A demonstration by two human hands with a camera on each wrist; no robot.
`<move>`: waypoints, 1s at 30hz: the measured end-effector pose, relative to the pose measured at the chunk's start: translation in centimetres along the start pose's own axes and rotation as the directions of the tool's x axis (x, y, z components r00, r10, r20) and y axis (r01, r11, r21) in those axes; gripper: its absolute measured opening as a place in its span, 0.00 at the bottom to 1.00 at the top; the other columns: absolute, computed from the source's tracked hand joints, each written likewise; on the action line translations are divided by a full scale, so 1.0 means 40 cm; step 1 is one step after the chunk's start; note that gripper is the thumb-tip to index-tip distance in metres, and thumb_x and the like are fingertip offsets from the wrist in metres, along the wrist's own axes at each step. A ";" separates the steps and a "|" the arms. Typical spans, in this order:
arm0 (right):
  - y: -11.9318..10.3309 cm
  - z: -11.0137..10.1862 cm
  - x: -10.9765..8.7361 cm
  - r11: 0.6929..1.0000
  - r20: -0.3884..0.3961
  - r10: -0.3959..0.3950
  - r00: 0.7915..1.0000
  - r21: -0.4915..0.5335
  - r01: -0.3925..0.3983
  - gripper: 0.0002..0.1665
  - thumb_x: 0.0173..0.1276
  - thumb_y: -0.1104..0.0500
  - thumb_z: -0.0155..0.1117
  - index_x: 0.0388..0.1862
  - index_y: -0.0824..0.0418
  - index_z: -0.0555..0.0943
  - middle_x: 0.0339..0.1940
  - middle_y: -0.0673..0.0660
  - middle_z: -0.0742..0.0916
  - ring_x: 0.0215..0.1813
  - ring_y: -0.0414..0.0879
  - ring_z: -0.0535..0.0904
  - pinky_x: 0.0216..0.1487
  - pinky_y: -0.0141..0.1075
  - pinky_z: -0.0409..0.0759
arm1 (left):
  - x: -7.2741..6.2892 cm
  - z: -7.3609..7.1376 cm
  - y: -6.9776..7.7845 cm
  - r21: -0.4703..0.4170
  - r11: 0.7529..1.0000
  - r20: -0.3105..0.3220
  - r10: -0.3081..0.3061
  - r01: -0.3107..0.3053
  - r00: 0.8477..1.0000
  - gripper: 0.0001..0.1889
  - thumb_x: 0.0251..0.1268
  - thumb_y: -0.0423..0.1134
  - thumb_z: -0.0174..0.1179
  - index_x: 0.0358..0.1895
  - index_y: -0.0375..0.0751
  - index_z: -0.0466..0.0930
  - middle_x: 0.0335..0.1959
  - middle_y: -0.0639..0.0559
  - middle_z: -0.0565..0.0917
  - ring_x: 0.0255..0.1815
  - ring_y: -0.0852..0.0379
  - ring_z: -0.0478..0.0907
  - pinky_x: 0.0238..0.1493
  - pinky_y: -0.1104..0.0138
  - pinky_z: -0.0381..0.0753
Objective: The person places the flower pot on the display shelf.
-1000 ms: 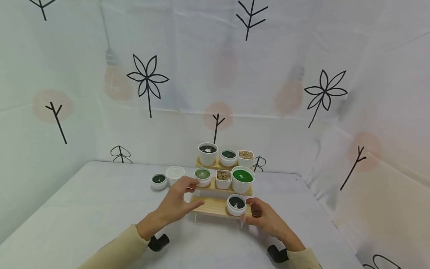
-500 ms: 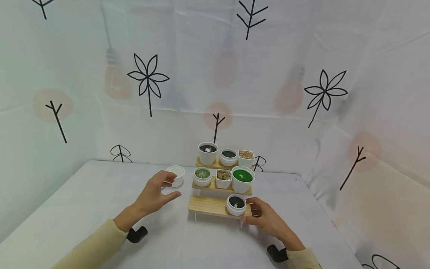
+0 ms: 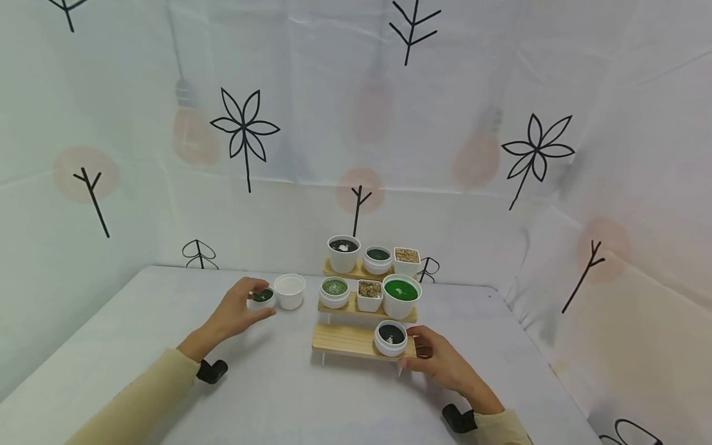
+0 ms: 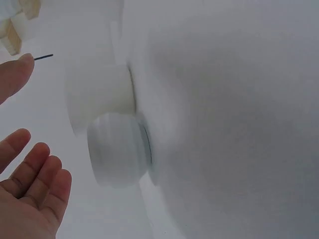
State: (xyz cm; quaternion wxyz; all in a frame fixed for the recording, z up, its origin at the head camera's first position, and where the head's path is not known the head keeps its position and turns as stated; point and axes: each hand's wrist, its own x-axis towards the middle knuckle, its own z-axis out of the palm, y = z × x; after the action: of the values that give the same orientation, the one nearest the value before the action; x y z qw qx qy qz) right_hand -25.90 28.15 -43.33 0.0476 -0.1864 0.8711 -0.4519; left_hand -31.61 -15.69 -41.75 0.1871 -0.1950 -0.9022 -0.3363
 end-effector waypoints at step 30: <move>0.003 -0.003 0.002 1.000 0.014 -0.006 1.000 0.005 0.006 0.37 0.59 0.55 0.71 0.63 0.68 0.67 0.56 0.64 0.79 0.53 0.54 0.79 0.51 0.37 0.79 | 0.072 0.040 -0.104 0.036 0.931 0.197 -0.364 0.364 0.910 0.38 0.52 0.47 0.71 0.66 0.41 0.65 0.63 0.37 0.66 0.64 0.40 0.64 0.65 0.45 0.63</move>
State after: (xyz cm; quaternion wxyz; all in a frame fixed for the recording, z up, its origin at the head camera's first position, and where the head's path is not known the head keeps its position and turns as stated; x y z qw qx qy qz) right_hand -26.04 28.29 -43.35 0.0530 -0.1923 0.8689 -0.4530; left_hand -36.36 -16.86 -43.73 0.0290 -0.0567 -0.9365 -0.3447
